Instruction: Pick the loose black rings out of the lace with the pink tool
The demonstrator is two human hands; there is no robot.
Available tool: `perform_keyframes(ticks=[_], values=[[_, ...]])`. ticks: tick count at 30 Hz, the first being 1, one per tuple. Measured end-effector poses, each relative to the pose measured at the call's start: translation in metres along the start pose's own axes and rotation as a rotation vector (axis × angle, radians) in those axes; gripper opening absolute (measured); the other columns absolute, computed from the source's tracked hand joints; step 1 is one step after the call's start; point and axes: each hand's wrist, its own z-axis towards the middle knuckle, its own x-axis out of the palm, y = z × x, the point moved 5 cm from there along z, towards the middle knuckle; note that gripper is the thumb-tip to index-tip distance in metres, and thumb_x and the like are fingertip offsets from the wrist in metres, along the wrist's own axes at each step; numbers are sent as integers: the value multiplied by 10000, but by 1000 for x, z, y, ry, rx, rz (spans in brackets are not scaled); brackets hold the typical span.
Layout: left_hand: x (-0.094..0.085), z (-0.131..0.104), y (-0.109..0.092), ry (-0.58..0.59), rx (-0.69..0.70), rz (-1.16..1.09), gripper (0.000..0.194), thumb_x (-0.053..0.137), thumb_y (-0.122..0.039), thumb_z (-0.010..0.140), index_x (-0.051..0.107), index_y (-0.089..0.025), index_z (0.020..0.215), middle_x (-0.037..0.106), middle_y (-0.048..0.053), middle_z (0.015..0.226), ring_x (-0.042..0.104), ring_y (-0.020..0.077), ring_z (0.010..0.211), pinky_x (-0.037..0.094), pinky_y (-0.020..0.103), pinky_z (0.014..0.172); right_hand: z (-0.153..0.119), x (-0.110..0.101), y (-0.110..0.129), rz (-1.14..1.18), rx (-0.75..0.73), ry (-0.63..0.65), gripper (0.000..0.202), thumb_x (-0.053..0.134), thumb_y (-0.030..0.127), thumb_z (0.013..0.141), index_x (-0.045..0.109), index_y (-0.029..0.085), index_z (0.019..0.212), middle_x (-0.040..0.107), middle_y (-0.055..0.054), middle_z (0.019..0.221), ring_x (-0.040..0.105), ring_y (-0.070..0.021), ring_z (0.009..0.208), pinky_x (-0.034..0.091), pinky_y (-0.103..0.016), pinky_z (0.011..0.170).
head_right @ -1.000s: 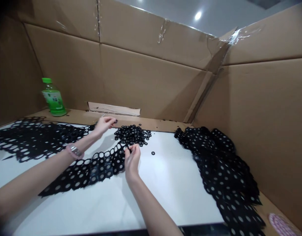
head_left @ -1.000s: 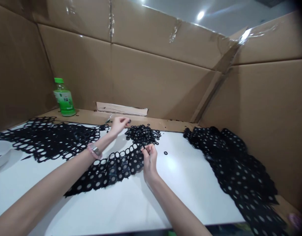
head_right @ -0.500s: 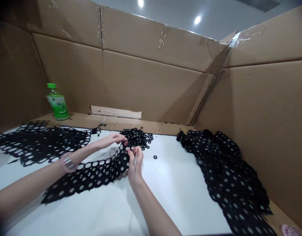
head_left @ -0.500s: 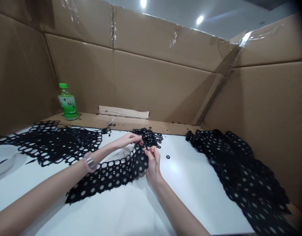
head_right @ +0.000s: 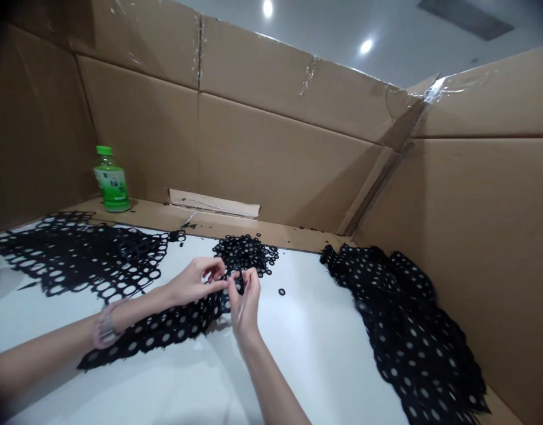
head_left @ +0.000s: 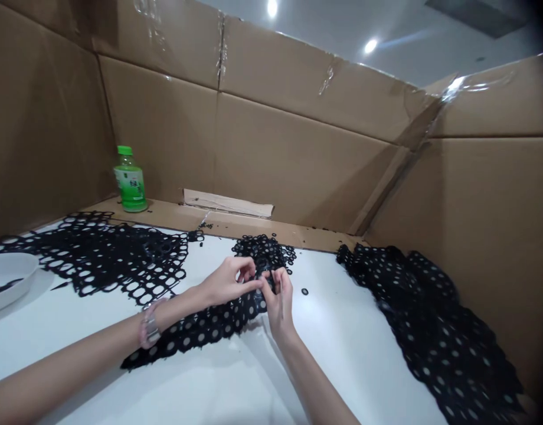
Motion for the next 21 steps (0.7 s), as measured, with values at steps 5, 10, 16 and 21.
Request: perform_keyframes(ticks=[5, 10, 16, 21], values=[[6, -2, 5, 204, -53, -20, 305, 435, -334, 835, 567, -129, 653, 544, -12, 558, 476, 90, 521, 362, 181, 501, -1, 2, -3, -26, -11, 4, 307, 577, 234, 694, 270, 228, 681, 353, 52, 711, 434, -107, 719, 374, -242, 726], [-41, 23, 40, -94, -173, 21, 320, 411, -363, 811, 563, -130, 655, 561, 6, 519, 518, 113, 468, 413, 202, 474, -2, -7, -14, -40, 15, -103, 242, 502, 227, 719, 263, 230, 683, 275, 49, 706, 337, -101, 652, 326, -201, 629], [-38, 84, 55, -164, -167, 151, 198, 491, -279, 757, 612, -125, 727, 648, 81, 702, 588, 195, 697, 452, 301, 702, 0, -7, -25, 107, 128, -34, 271, 548, 236, 701, 277, 232, 696, 337, 56, 678, 393, -119, 680, 331, -225, 658], [-5, 79, 47, -55, -148, 124, 293, 475, -347, 791, 633, -118, 885, 647, 125, 973, 569, 244, 935, 413, 326, 842, 1, -10, -27, 185, 240, -76, 344, 621, 301, 680, 285, 237, 722, 405, 63, 694, 425, -123, 678, 348, -235, 665]])
